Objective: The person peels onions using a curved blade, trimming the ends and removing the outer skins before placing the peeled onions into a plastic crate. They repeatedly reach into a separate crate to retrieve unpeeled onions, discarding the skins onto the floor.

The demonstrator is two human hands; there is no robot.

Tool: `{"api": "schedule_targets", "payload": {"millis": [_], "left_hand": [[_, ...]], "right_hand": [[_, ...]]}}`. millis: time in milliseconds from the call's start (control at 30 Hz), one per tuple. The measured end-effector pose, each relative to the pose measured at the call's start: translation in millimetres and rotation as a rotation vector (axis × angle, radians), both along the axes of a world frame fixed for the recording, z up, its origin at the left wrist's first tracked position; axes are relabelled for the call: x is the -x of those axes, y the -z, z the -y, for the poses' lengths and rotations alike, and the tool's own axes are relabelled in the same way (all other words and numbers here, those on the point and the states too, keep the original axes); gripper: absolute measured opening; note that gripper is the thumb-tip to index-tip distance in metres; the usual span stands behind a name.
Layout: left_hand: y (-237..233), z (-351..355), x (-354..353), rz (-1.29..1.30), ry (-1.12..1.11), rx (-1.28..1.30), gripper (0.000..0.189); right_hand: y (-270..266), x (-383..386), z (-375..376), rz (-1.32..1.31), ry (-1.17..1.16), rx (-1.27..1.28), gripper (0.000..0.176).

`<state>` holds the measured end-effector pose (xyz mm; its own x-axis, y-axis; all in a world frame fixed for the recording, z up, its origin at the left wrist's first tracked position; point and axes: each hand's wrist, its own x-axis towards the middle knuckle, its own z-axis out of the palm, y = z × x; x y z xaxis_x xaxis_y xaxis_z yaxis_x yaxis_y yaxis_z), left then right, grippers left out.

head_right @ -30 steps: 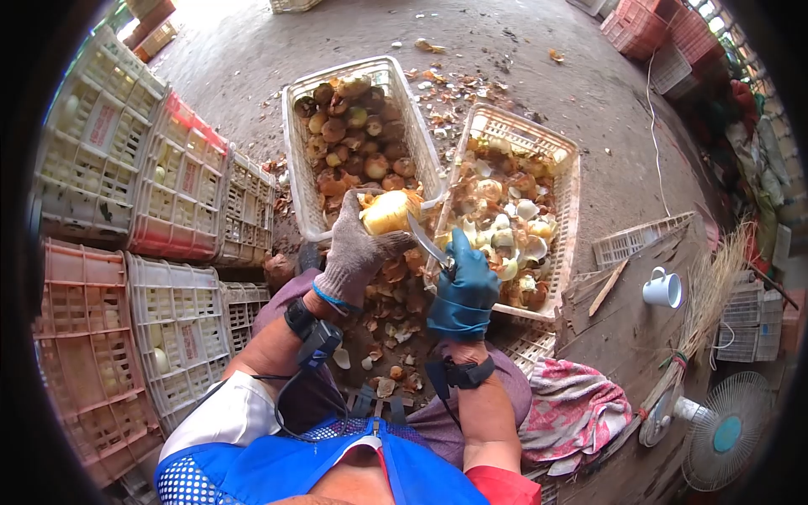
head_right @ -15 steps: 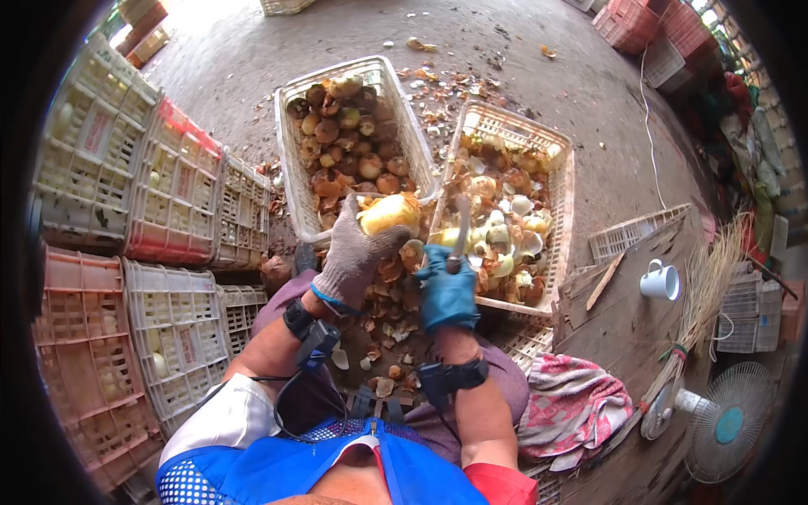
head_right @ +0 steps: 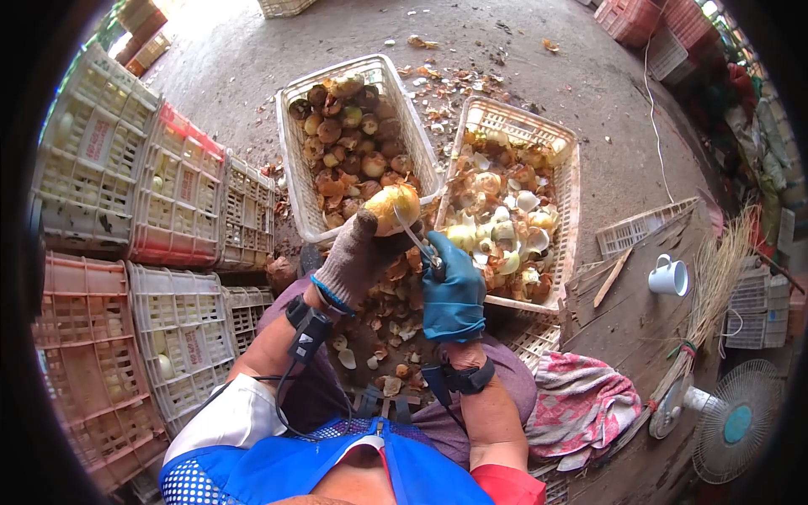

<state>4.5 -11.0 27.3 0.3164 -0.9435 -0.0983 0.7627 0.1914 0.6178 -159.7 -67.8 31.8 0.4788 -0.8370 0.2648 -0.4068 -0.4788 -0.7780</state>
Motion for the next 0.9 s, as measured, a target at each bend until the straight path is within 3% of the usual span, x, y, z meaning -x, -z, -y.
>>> {"api": "schedule_targets", "payload": {"millis": [267,367,667,900], "left_hand": [[-11,0,11,-0.222,0.066,-0.016,0.072],[5,1,13,-0.342,0.071,0.033,0.066],[-3,-1,16,-0.375,0.041,-0.009,0.061],[5,1,22,-0.385,0.046,-0.074,0.064]], "right_hand": [[-13,2,7,-0.294,0.118,0.227,0.061],[-1,0,12,-0.237,0.165,0.342,0.049],[26,-16,2,0.083,0.128,0.121,0.048],[37,-21,-10,0.365,0.014,-0.218,0.040]]}}
